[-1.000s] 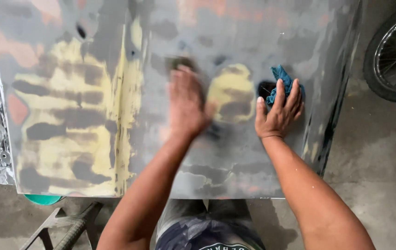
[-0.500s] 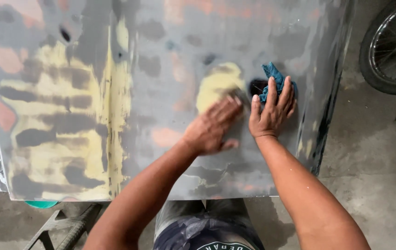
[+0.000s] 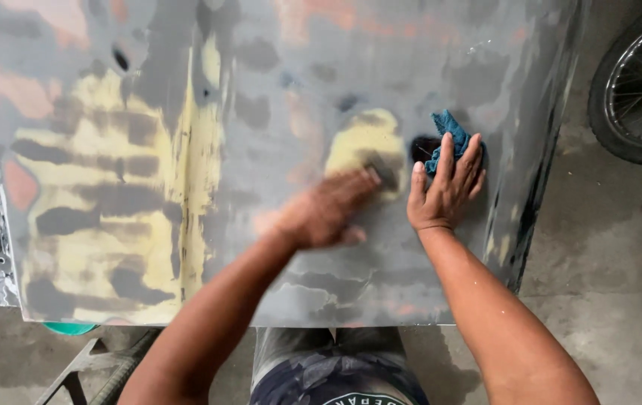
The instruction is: Sanding a car body panel with a sanding block and wiping it with a cloth.
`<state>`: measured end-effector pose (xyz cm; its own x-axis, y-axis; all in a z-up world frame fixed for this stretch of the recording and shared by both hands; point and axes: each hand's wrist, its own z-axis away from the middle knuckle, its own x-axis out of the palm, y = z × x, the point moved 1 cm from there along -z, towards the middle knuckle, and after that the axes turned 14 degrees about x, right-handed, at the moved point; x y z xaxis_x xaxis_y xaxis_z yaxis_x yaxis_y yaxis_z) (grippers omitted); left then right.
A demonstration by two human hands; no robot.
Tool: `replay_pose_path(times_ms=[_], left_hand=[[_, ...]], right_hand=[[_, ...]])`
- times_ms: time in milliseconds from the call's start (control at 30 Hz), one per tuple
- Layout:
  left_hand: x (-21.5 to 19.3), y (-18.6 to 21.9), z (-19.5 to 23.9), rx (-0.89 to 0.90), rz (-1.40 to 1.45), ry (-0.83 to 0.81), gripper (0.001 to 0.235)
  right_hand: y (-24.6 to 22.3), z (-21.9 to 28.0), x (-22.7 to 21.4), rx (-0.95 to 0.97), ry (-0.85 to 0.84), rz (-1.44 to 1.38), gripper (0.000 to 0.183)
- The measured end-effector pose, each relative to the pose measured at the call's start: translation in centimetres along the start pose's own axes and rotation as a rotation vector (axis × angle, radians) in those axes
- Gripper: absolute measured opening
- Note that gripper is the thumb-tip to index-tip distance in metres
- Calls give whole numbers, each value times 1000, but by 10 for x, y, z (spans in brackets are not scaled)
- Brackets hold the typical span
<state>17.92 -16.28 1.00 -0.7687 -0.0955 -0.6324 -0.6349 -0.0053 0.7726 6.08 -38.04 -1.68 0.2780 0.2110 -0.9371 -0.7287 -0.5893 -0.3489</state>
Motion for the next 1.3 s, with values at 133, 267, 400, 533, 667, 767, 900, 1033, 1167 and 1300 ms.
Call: replay_pose_path(times_ms=[133,267,400,533,667,767,900,1033,1167,1300], left_hand=[[-36,-63,-3,-502,-763,298,76],[-22,-7,-37,-372,-485,269,90],[-1,-2,-31,65,-241,-144,85],[-50,-53,-10,-412,-487,243,83],[-63,6,-24,-554,-622,137,94],[-17,23,-13,-175,-442,-211,101],[-54,-21,-4,-316,-400,-2,85],[-76,-62,-45,-757,-665,551,85],[-54,-10,-76,-388,-480,56,94],[-51,-46,-41,-191,-407,5,88]], right_hand=[[-3,6,-2,5,-10,20,69],[-3,2,-1,13,6,23,69],[-2,1,-1,2,2,11,67],[0,4,-1,20,-5,28,68],[-3,0,-1,-13,2,17,68],[-1,1,-1,-11,0,15,68],[-4,1,-3,10,5,28,69],[-6,2,-4,20,-12,26,66],[-4,2,-1,23,-14,-10,64],[-2,2,-2,23,-17,-33,65]])
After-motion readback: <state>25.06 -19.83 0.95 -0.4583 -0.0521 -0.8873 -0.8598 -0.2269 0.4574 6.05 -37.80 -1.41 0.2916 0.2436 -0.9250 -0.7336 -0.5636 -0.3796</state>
